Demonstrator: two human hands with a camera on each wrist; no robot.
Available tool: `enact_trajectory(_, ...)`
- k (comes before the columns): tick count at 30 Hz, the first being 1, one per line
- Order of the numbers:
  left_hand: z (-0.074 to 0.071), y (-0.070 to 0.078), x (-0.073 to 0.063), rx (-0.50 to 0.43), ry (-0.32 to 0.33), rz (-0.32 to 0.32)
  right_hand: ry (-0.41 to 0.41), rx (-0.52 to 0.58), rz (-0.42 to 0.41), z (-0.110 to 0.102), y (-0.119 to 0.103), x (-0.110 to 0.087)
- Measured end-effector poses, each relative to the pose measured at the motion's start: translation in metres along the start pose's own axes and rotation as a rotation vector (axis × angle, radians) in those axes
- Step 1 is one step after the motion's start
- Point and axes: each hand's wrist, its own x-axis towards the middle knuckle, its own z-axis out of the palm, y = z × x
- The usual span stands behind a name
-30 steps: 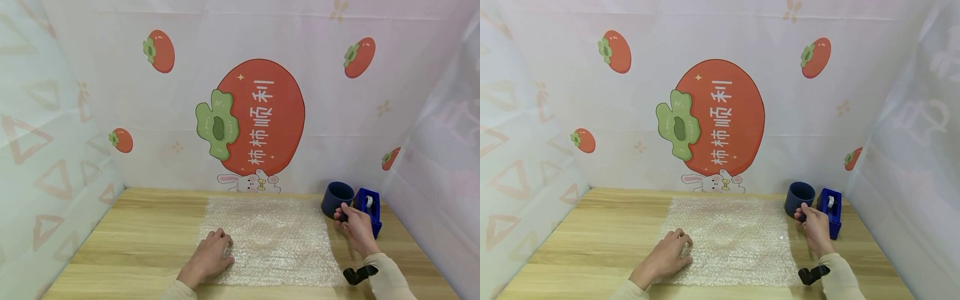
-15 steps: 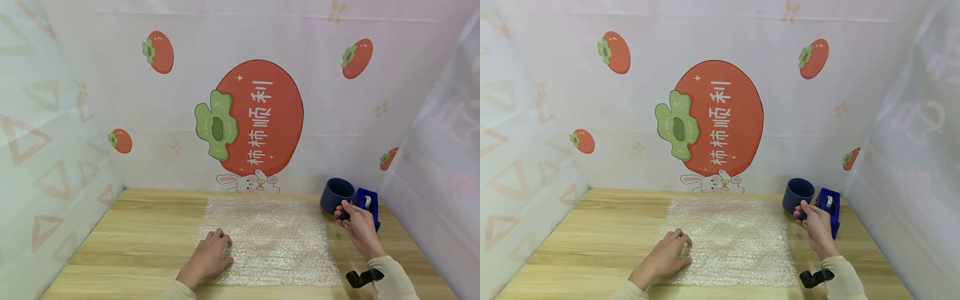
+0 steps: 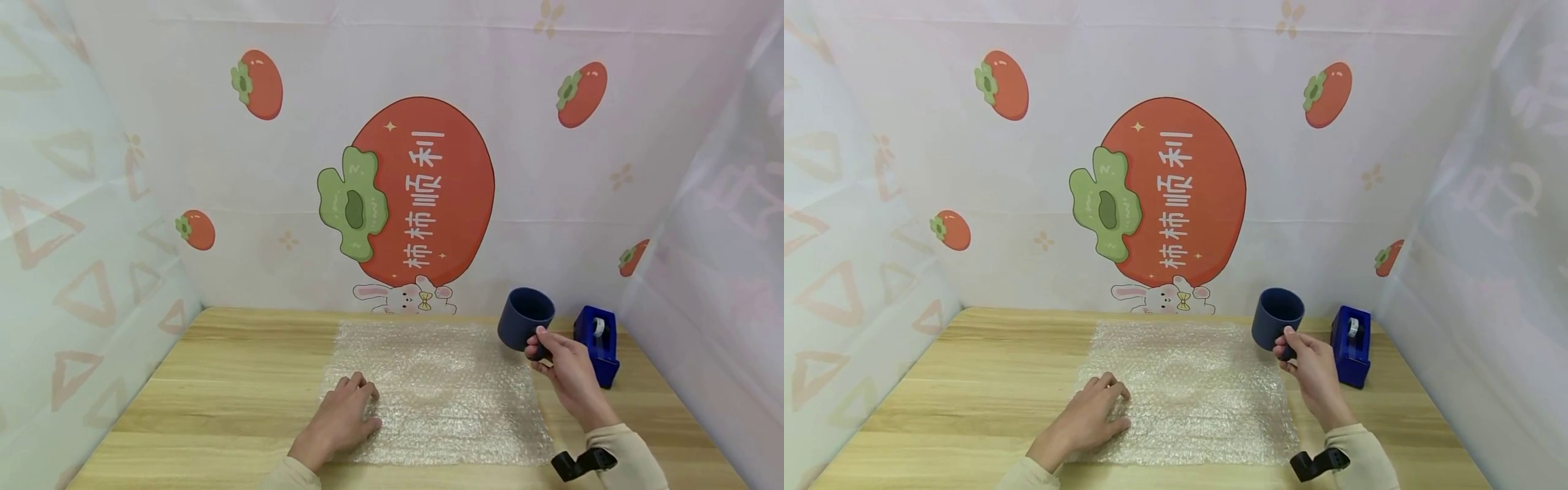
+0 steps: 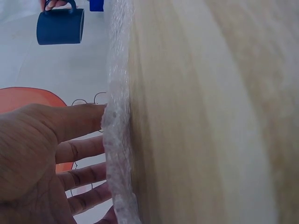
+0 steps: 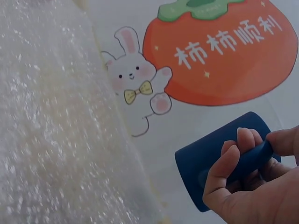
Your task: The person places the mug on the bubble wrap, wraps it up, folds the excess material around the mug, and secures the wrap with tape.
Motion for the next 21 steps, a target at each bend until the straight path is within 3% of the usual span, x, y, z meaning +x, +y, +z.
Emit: enact_trajectory(21,-0.003,0.000,0.001,-0.042,-0.019,-0.018,-0.046,-0.010,0.039,0.047,0.023,-0.016)
